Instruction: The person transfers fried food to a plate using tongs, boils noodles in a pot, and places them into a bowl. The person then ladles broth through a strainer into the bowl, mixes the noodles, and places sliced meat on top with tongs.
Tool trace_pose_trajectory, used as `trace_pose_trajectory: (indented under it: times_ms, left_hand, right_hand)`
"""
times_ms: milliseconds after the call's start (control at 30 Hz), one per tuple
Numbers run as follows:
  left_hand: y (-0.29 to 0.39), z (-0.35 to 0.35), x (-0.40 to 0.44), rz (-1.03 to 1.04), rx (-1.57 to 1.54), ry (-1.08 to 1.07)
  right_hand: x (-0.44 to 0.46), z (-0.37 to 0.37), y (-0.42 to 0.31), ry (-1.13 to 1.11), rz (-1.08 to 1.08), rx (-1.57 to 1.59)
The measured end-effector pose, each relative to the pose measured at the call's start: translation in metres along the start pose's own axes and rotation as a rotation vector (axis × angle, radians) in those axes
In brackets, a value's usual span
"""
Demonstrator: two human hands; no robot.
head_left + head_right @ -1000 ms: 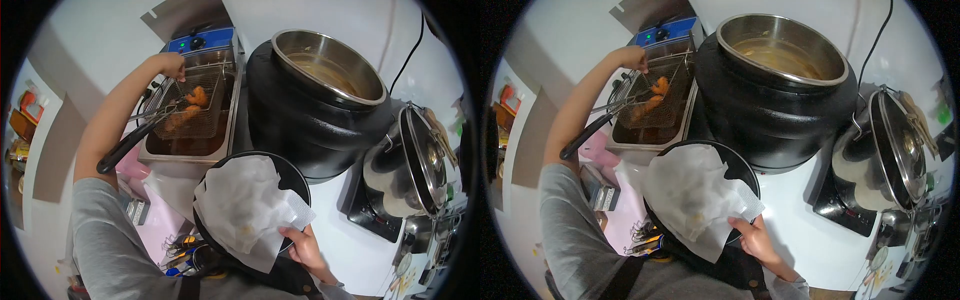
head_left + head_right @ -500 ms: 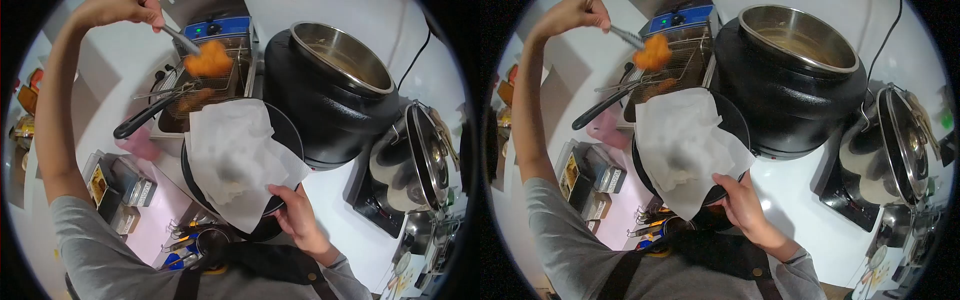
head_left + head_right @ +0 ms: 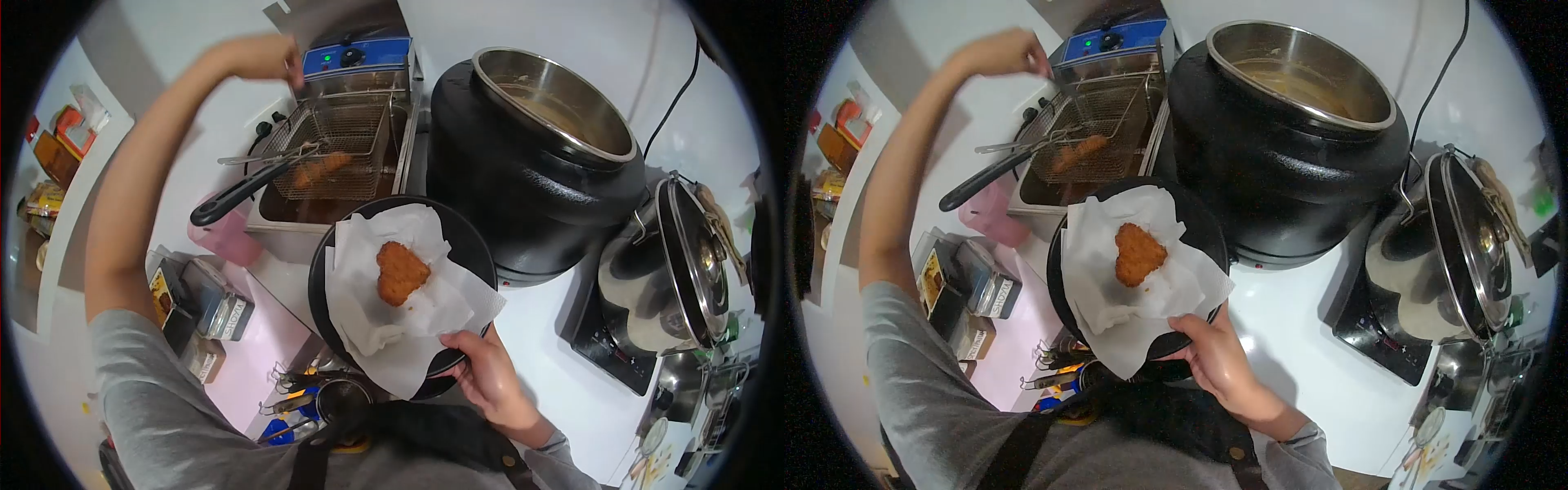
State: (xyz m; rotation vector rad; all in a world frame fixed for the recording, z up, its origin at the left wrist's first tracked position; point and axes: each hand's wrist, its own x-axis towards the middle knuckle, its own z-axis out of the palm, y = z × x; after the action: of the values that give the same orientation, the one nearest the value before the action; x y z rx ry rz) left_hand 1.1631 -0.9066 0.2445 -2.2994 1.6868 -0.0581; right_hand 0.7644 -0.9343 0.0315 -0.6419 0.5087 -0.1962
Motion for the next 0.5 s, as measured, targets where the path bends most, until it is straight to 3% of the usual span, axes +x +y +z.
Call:
trace_pose_trajectory:
  times_ms: [100, 233, 400, 500]
  left_hand:
    - [0.009, 0.058, 0.026, 0.004, -0.017, -0.24]
    - [0.031, 0.095, 0.031, 0.001, 0.085, -0.139]
    - [0.029, 0.095, 0.04, -0.262, 0.166, 0.082]
    - [0.022, 0.099, 0.042, -0.18, 0.164, 0.029]
  right_hand:
    - [0.003, -0.007, 0.002, 0.023, -0.013, -0.048]
    - [0.006, -0.008, 0.001, 0.033, 0.002, 0.013]
    - [0.018, -0.02, 0.013, 0.034, -0.023, 0.058]
    - [0.02, -0.019, 0.012, 0.033, -0.035, 0.128]
